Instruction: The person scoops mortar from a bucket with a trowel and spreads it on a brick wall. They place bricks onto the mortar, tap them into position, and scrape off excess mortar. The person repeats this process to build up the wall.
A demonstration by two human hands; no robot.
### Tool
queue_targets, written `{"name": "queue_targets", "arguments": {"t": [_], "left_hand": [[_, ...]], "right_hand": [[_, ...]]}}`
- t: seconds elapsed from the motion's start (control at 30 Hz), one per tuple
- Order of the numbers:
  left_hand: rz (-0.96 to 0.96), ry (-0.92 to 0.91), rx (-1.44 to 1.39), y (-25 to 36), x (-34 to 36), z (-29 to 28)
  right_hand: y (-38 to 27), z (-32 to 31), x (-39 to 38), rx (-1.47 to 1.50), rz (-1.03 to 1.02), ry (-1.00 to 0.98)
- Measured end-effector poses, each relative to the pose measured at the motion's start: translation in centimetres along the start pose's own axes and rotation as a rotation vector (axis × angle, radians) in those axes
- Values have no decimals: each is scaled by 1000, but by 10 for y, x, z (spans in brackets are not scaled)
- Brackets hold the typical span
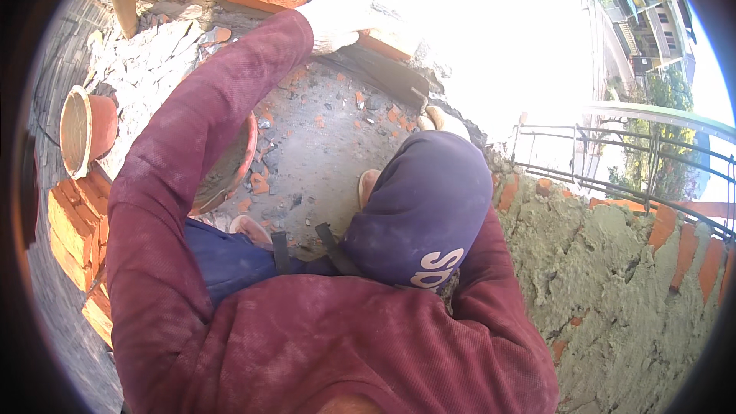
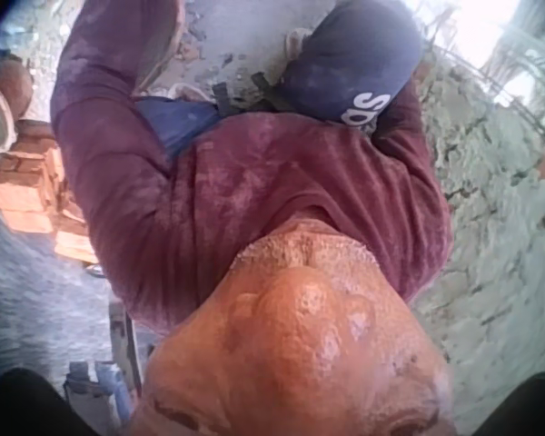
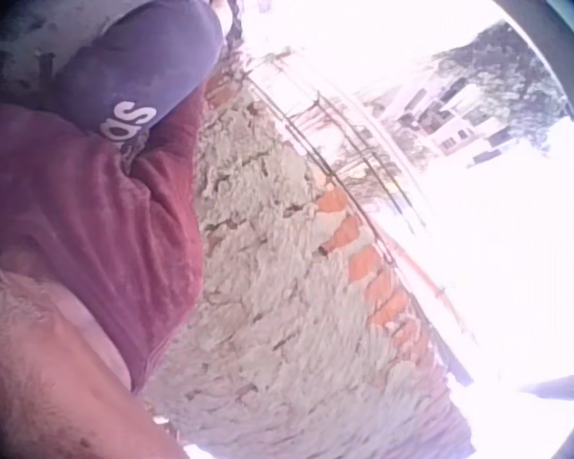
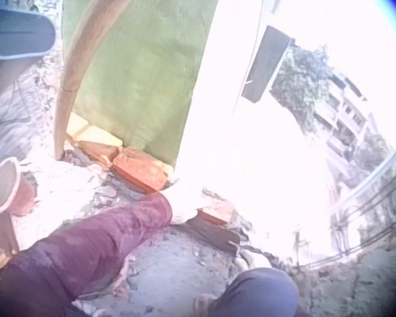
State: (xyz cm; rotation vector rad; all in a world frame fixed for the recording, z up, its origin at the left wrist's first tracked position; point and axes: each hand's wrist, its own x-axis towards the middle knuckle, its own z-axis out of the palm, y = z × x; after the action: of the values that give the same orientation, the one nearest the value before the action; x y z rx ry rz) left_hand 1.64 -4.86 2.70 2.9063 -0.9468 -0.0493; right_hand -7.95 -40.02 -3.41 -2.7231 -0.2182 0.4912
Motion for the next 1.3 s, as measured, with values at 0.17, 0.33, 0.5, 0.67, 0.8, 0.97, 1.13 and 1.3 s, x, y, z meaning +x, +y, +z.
{"name": "queue_targets", "arguments": {"t": [0.17, 0.33, 0.5, 0.67, 0.8, 0.97, 1.13, 1.3], "left_hand": [[71, 115, 0, -17, 2, 25], [106, 63, -169, -29, 4, 28], [90, 47, -174, -25, 1, 22], [-1, -56, -383, -14, -20, -4], [-108, -122, -437, -60, -100, -57], [-541, -172, -205, -111, -271, -77], [-1350, 102, -1062, -9, -398, -63], [-1633, 222, -1868, 44, -402, -82]], "right_hand": [[65, -21, -35, 515, 95, -93], [21, -10, -38, 652, -20, -164], [-18, 21, -3, 44, -77, 95], [32, -2, -41, 278, -70, -25], [37, -40, -86, 521, -26, 13], [-52, -123, -36, -113, -410, -11], [-187, -172, 13, -222, -608, -127], [-258, -164, -18, -535, -971, -114]]}}
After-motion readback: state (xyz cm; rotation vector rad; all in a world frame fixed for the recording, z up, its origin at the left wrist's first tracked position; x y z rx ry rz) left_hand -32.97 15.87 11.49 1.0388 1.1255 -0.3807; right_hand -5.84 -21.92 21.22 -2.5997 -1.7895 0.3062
